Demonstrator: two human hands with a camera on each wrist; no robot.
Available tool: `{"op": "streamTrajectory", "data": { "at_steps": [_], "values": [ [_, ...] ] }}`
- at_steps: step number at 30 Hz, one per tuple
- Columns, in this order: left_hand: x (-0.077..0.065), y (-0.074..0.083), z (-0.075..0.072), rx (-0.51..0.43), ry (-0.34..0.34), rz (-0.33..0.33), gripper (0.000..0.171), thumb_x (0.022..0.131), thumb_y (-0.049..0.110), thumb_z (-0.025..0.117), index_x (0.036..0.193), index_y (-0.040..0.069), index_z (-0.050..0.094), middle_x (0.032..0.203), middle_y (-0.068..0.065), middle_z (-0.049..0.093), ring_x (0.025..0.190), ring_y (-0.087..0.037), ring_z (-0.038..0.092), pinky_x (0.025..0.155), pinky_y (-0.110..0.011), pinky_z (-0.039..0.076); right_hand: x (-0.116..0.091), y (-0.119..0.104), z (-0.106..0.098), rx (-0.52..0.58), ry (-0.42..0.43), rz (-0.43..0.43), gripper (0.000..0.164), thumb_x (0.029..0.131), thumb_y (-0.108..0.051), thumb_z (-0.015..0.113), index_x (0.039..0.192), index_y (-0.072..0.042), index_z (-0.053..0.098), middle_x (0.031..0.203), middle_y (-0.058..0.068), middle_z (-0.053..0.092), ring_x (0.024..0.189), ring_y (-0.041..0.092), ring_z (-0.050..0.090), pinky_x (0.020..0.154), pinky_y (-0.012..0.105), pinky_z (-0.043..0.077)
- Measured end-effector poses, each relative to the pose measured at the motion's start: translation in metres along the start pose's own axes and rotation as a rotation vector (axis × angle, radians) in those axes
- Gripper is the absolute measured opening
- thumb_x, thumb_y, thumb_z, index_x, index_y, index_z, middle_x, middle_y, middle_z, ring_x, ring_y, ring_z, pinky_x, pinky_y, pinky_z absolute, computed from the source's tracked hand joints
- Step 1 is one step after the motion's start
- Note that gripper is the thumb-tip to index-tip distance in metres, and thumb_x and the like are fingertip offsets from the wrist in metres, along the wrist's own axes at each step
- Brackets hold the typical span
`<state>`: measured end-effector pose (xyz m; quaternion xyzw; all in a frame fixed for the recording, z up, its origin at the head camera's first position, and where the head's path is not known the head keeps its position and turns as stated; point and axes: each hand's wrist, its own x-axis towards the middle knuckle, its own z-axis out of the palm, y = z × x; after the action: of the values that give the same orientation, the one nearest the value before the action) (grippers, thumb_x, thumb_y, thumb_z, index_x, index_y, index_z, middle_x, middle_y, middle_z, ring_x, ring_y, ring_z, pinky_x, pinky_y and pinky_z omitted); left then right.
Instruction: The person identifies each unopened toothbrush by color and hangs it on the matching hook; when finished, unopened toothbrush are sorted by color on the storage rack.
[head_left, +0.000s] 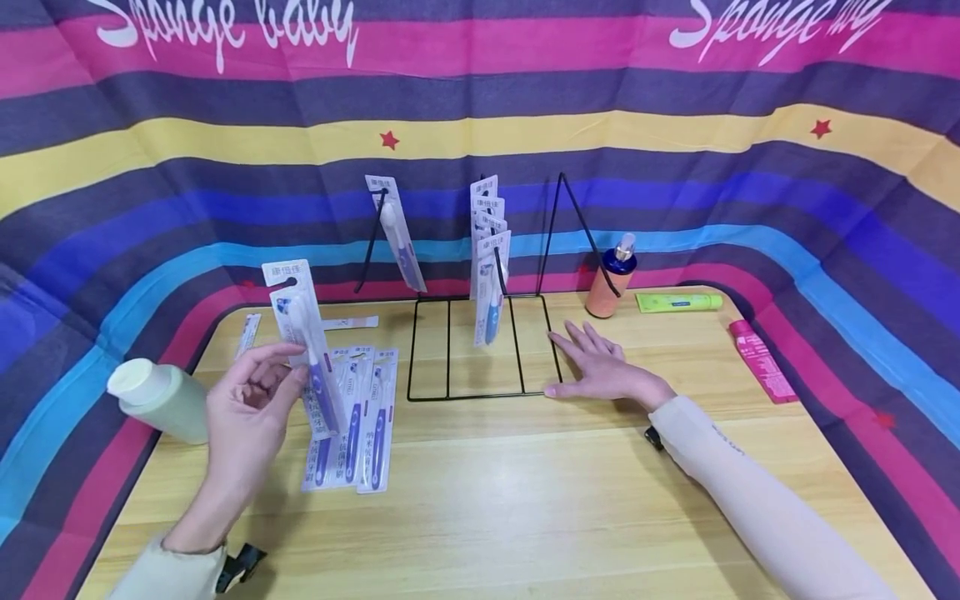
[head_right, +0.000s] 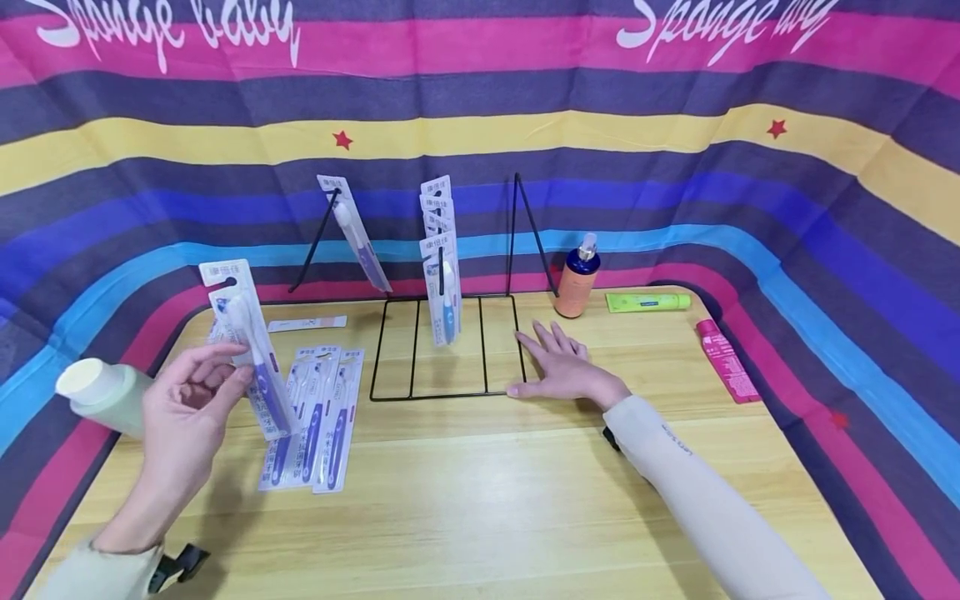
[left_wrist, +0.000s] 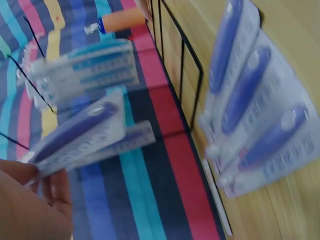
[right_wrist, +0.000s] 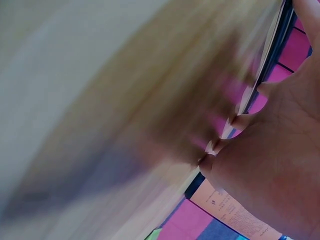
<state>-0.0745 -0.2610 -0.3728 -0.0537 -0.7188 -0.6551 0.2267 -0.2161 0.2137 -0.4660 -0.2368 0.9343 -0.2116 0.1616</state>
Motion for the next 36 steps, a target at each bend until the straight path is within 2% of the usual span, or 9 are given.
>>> {"op": "streamTrajectory", "data": {
  "at_steps": [5,7,9,14,18,22,26,31,36],
  "values": [
    [-0.013,-0.001,0.013,-0.182,-0.109,0.258,0.032,0.091,-0.031,0.058,0.12,-0.019,0.066,0.104,-0.011,0.078,0.082,-0.014,0.068,0.072,-0.017,0.056,0.001,0.002,0.001,0.005,-0.005,0.0,0.109,0.097,-0.067,0.072,0.177,-0.016,0.018,0.182,0.019,-0.002,0.163,0.049,-0.01,0.12,0.081,0.001],
    [-0.016,-0.002,0.019,-0.236,-0.155,0.315,0.035,0.088,-0.034,0.055,0.118,-0.021,0.066,0.108,-0.012,0.078,0.086,-0.013,0.07,0.077,-0.018,0.057,0.0,0.002,0.001,0.008,-0.007,0.002,0.109,0.097,-0.067,0.072,0.177,-0.016,0.018,0.182,0.019,-0.002,0.163,0.048,-0.011,0.12,0.081,0.0],
    [-0.018,-0.003,0.024,-0.243,-0.186,0.331,0.036,0.086,-0.035,0.055,0.117,-0.02,0.067,0.112,-0.012,0.078,0.091,-0.014,0.072,0.082,-0.019,0.058,0.0,0.002,0.001,0.011,-0.008,0.004,0.109,0.097,-0.067,0.072,0.177,-0.017,0.018,0.182,0.018,-0.002,0.163,0.048,-0.011,0.12,0.081,0.0],
    [-0.017,-0.003,0.033,-0.202,-0.224,0.323,0.035,0.09,-0.033,0.056,0.12,-0.019,0.067,0.117,-0.012,0.076,0.096,-0.016,0.071,0.087,-0.02,0.057,0.001,0.002,0.001,0.004,-0.007,0.003,0.109,0.097,-0.068,0.072,0.177,-0.017,0.018,0.182,0.018,-0.002,0.163,0.048,-0.011,0.12,0.08,0.001],
    [-0.011,-0.004,0.037,-0.156,-0.215,0.302,0.033,0.093,-0.03,0.057,0.123,-0.018,0.066,0.119,-0.011,0.075,0.096,-0.017,0.069,0.088,-0.021,0.056,0.002,0.002,0.001,-0.002,-0.008,0.003,0.109,0.096,-0.069,0.071,0.177,-0.018,0.018,0.182,0.018,-0.001,0.163,0.048,-0.011,0.12,0.08,0.001],
    [-0.007,-0.009,0.041,-0.054,-0.203,0.259,0.033,0.096,-0.026,0.06,0.126,-0.016,0.067,0.12,-0.01,0.074,0.094,-0.018,0.066,0.086,-0.021,0.056,0.002,0.002,0.0,-0.008,-0.012,0.008,0.109,0.096,-0.069,0.071,0.177,-0.017,0.018,0.182,0.018,-0.001,0.164,0.048,-0.01,0.12,0.079,0.002],
    [0.0,-0.015,0.046,-0.003,-0.195,0.241,0.034,0.099,-0.022,0.061,0.131,-0.013,0.066,0.123,-0.011,0.072,0.098,-0.02,0.065,0.088,-0.021,0.055,0.001,0.002,0.0,-0.013,-0.013,0.011,0.109,0.097,-0.069,0.071,0.177,-0.017,0.018,0.182,0.018,-0.002,0.164,0.047,-0.01,0.121,0.078,0.002],
    [0.016,-0.021,0.054,0.031,-0.209,0.222,0.035,0.102,-0.013,0.062,0.137,-0.008,0.064,0.131,-0.012,0.067,0.114,-0.024,0.058,0.098,-0.026,0.046,0.001,0.002,0.0,-0.012,-0.013,0.015,0.109,0.096,-0.07,0.071,0.177,-0.018,0.018,0.182,0.017,-0.002,0.164,0.047,-0.01,0.121,0.078,0.002],
    [0.039,-0.024,0.059,0.074,-0.238,0.145,0.035,0.106,-0.002,0.062,0.141,-0.001,0.064,0.139,-0.006,0.066,0.116,-0.024,0.05,0.092,-0.034,0.035,0.002,0.001,0.0,-0.014,-0.008,0.013,0.109,0.096,-0.07,0.071,0.177,-0.017,0.018,0.182,0.018,-0.001,0.164,0.048,-0.009,0.121,0.079,0.002]
  ]
}}
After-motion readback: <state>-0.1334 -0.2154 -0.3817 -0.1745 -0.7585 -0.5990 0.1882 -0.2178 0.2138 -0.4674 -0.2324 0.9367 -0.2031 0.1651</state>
